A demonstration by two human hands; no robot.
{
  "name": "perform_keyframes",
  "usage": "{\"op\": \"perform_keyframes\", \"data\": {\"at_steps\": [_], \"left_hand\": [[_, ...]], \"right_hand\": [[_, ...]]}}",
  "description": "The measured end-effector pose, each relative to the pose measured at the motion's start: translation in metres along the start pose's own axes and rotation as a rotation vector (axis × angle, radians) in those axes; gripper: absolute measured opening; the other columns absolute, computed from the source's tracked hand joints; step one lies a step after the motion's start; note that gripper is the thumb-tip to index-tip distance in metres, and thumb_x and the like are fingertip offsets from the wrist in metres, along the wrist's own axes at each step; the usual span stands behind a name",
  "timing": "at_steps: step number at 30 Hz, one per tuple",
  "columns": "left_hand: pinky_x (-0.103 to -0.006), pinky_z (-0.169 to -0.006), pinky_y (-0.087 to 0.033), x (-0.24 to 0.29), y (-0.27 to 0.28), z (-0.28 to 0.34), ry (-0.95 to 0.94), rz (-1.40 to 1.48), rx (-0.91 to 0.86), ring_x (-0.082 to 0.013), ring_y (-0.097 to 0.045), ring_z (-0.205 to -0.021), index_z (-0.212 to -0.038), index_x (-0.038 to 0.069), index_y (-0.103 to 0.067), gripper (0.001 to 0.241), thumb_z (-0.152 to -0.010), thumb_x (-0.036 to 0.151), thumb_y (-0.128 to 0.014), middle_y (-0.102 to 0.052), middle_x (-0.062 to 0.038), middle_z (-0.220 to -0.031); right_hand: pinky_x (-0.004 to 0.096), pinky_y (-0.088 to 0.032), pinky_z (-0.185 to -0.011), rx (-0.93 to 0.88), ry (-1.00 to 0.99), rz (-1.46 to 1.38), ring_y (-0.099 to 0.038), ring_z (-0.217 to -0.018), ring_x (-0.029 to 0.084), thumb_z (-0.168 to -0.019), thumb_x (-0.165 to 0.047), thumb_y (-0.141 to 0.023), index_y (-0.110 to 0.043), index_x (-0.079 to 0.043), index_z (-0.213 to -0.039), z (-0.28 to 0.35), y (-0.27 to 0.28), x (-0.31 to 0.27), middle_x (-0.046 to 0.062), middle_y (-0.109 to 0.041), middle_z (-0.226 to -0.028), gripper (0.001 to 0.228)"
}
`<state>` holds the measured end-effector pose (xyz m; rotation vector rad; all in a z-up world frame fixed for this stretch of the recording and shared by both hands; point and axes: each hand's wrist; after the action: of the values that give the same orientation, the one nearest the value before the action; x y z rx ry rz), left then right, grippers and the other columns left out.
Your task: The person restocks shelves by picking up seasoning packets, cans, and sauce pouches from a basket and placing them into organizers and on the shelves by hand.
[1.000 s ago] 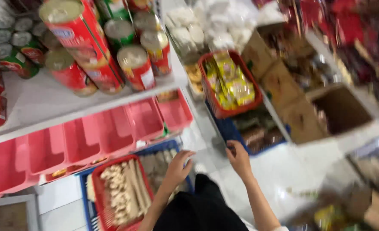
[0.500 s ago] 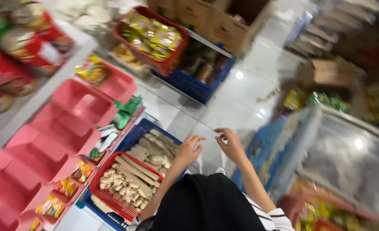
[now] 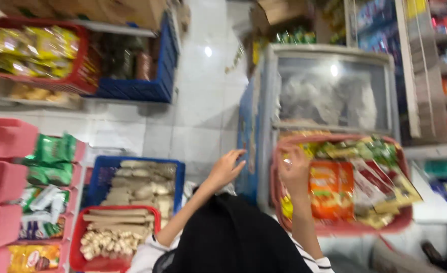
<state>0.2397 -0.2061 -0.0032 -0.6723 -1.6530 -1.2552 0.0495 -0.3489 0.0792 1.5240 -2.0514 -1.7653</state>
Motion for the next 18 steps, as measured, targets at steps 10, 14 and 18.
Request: {"op": "perform_keyframes", "data": {"at_steps": [10,14,18], "left_hand": [[-0.0492,-0.094,-0.051,0.020,-0.094,-0.088,-0.155,-0.192,0.071,-0.0443,-0.060,-0.113,-0.139,0.000,-0.052,0.060,-0.091,0.031,-0.070,-0.058,-0.022,-0.126],[-0.0525,-0.085,-0.052,0.021,-0.114,-0.115,0.115,-0.277,-0.163,-0.0436,-0.065,-0.102,-0.116,0.006,-0.059,0.035,-0.093,0.031,-0.070,-0.069,-0.020,-0.110],[-0.0545,-0.076,-0.052,0.020,-0.111,-0.114,0.048,-0.189,-0.057,-0.0442,-0.067,-0.092,-0.105,0.006,-0.061,0.025,-0.089,0.024,-0.068,-0.071,-0.020,-0.095]], "right_hand": [[0.060,-0.030,-0.120,0.688,-0.521,0.530,-0.035,-0.143,0.044,-0.099,-0.022,-0.079,-0.044,0.003,-0.151,0.118,0.123,0.157,0.024,-0.037,-0.153,0.067],[0.060,-0.031,-0.121,0.672,-0.517,0.540,-0.032,-0.144,0.048,-0.099,-0.015,-0.072,-0.036,0.008,-0.152,0.154,0.124,0.179,0.028,-0.031,-0.154,0.068],[0.056,-0.039,-0.113,0.638,-0.845,0.441,-0.047,-0.131,0.046,-0.097,-0.022,-0.075,-0.046,0.003,-0.146,0.180,0.152,0.197,0.027,-0.049,-0.137,0.062]]}}
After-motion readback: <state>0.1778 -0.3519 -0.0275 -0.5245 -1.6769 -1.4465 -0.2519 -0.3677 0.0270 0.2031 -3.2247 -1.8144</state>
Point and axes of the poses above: each hand's wrist, its own z-axis away from the middle knuckle, its own y-axis out of the back of the hand, x = y × z
